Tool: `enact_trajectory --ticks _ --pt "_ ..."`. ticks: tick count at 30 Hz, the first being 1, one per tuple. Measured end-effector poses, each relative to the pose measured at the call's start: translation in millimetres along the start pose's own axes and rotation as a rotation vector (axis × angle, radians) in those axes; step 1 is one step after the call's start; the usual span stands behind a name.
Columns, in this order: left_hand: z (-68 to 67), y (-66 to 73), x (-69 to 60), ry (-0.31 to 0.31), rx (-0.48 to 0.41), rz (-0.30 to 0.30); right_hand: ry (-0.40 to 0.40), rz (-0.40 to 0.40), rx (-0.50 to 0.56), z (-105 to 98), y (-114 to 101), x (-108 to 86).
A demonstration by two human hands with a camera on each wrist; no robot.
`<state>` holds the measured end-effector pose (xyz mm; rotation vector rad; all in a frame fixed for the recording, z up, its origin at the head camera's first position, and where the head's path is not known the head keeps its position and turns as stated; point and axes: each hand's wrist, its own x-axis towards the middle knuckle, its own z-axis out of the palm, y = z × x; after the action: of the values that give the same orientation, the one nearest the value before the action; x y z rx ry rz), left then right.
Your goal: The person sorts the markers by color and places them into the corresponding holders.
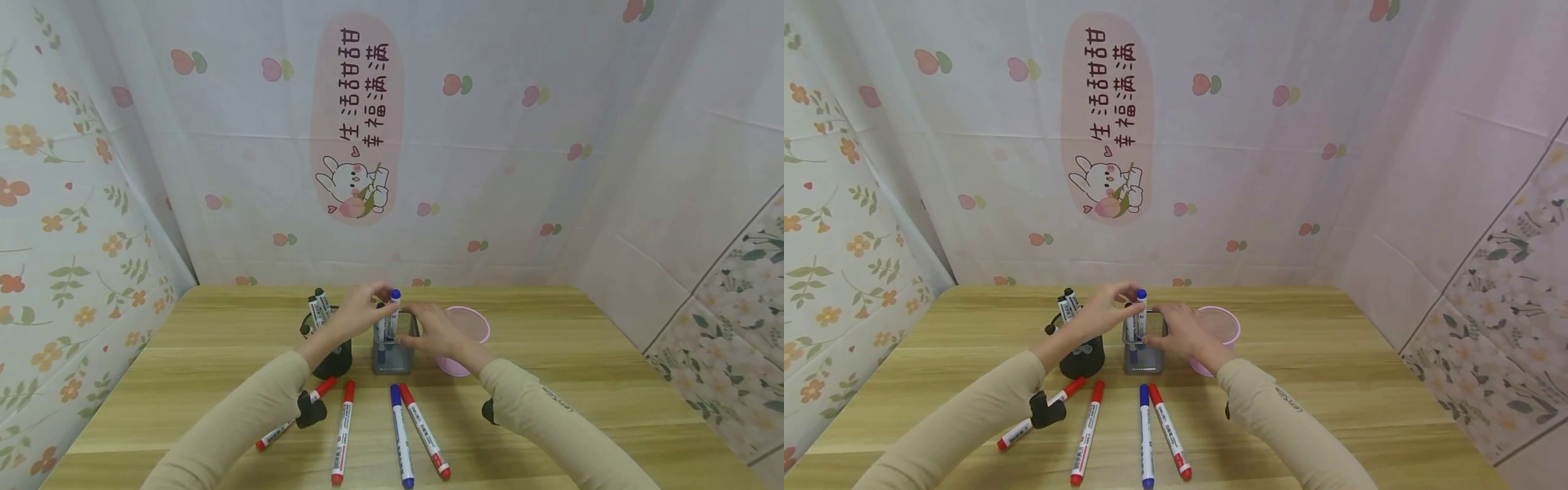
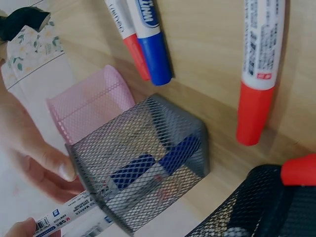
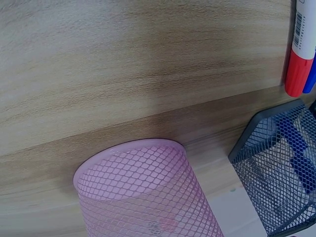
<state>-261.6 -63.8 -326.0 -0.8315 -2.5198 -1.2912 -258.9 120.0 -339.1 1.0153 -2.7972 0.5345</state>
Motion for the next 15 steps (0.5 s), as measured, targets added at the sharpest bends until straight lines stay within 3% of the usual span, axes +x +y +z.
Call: enact_trajectory --ticks 4,15 --pt "3.2 -3.5 -3.1 -0.005 0.022 0.009 0.001 -0.003 -0.004 0.2 0.0 -0.4" --pt "7.8 -8.3 -8.3 -0.041 0.05 -0.045 0.006 -0.011 0.022 0.2 0.6 0.2"
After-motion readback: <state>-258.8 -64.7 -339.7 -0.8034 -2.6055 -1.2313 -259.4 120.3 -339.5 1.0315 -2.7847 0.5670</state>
